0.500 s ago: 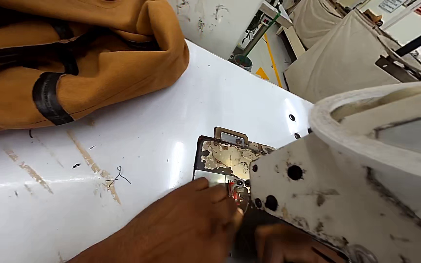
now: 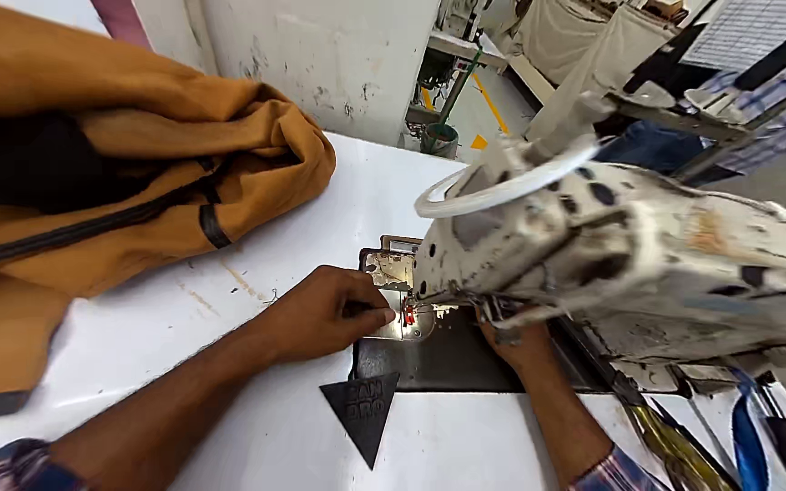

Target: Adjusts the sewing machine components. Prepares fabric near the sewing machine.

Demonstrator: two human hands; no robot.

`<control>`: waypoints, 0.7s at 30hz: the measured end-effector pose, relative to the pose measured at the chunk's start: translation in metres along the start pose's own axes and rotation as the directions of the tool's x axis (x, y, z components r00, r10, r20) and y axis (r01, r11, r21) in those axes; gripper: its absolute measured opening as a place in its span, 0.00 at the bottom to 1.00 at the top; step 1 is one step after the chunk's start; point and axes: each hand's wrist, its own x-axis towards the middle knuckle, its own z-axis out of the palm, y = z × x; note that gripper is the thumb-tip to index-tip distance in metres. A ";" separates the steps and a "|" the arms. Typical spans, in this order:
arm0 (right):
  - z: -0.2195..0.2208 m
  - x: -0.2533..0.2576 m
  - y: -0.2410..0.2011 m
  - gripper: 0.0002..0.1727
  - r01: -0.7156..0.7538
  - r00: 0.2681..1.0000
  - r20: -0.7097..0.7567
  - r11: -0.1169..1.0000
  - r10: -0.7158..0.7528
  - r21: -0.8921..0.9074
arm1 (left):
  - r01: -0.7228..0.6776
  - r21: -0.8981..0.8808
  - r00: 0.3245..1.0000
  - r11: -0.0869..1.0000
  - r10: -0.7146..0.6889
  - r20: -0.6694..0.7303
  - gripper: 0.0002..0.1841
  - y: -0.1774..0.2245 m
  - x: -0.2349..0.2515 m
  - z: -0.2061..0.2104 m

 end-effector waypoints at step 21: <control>0.012 -0.021 -0.004 0.24 0.425 0.872 0.198 0.893 -0.448 0.147 | -0.042 0.498 0.999 0.866 0.050 -0.002 0.21 0.053 -0.069 0.053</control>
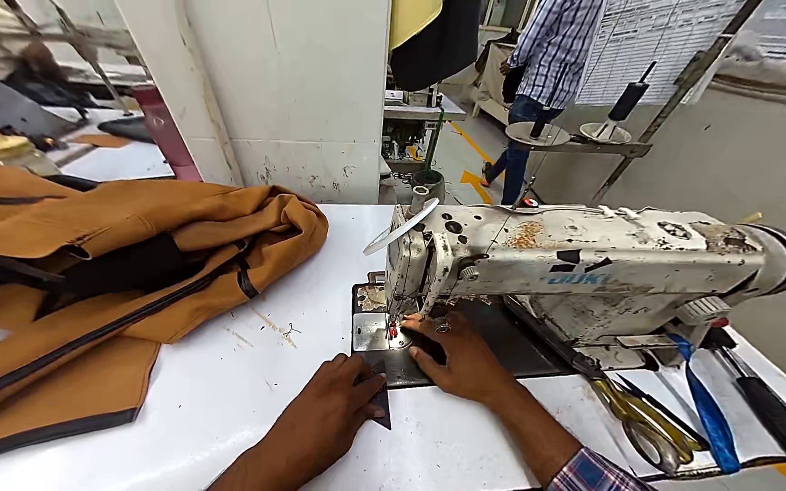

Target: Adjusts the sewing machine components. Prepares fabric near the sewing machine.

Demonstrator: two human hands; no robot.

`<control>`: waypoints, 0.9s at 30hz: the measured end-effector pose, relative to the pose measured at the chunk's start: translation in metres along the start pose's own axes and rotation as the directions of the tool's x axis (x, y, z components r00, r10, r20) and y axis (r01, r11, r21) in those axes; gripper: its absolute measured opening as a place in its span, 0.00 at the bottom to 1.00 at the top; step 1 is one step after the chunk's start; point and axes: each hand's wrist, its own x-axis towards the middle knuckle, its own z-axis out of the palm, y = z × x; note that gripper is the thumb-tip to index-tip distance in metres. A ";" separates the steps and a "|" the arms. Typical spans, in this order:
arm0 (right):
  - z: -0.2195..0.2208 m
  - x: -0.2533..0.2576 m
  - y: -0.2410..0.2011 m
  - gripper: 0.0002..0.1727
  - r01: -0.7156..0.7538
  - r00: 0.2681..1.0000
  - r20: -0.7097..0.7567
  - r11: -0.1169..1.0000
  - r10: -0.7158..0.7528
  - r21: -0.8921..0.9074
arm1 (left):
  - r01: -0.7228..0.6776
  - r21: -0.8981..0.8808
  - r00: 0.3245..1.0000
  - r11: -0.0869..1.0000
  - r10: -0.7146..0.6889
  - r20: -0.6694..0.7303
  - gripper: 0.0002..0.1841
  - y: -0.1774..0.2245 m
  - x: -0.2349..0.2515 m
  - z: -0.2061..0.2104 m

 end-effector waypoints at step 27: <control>0.001 -0.008 -0.019 0.43 -0.119 0.975 0.168 0.982 0.144 -0.148 | -0.314 -0.120 0.939 0.942 0.326 0.109 0.21 -0.082 0.076 -0.023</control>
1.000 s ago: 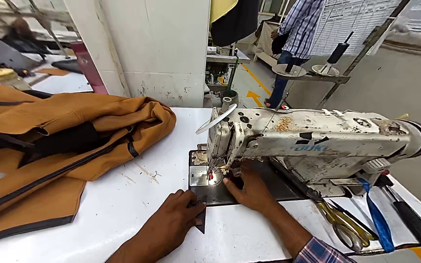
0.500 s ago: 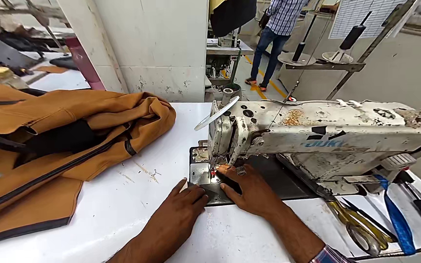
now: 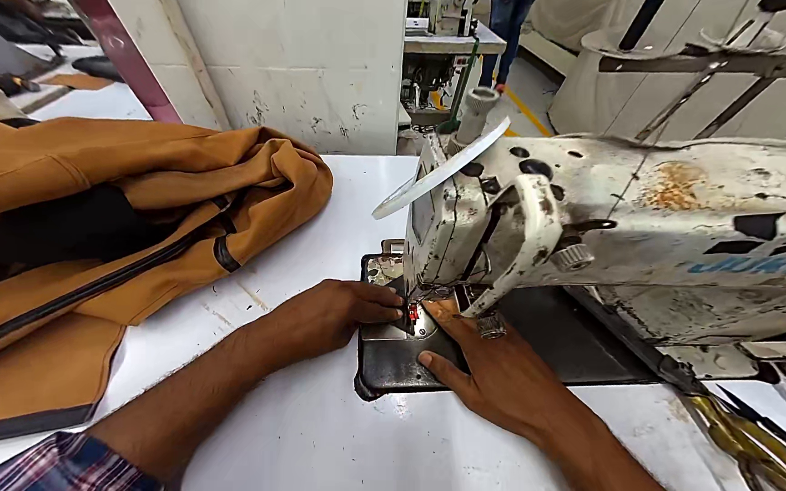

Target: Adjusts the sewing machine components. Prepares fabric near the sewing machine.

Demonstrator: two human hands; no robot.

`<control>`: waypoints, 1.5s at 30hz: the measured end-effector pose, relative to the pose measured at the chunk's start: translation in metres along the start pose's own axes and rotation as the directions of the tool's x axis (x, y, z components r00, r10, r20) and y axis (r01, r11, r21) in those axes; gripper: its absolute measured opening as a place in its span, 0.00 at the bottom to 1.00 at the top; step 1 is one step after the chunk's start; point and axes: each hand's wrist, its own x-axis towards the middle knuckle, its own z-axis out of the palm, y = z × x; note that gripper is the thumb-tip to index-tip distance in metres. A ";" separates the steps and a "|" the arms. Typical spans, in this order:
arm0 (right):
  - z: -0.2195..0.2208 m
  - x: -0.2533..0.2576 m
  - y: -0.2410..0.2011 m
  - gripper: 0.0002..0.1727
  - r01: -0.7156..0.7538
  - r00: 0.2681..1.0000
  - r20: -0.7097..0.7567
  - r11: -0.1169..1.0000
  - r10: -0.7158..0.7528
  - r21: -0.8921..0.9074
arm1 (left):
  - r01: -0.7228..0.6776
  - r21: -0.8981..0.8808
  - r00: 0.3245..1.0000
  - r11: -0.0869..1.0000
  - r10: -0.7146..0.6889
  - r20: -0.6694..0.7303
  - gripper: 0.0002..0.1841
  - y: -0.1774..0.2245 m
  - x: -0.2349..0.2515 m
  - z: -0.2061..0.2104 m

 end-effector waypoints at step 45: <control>-0.009 -0.002 -0.007 0.53 -0.045 0.992 0.113 0.999 0.048 -0.028 | 0.029 -0.062 0.992 0.998 -0.036 -0.121 0.20 -0.015 0.001 0.014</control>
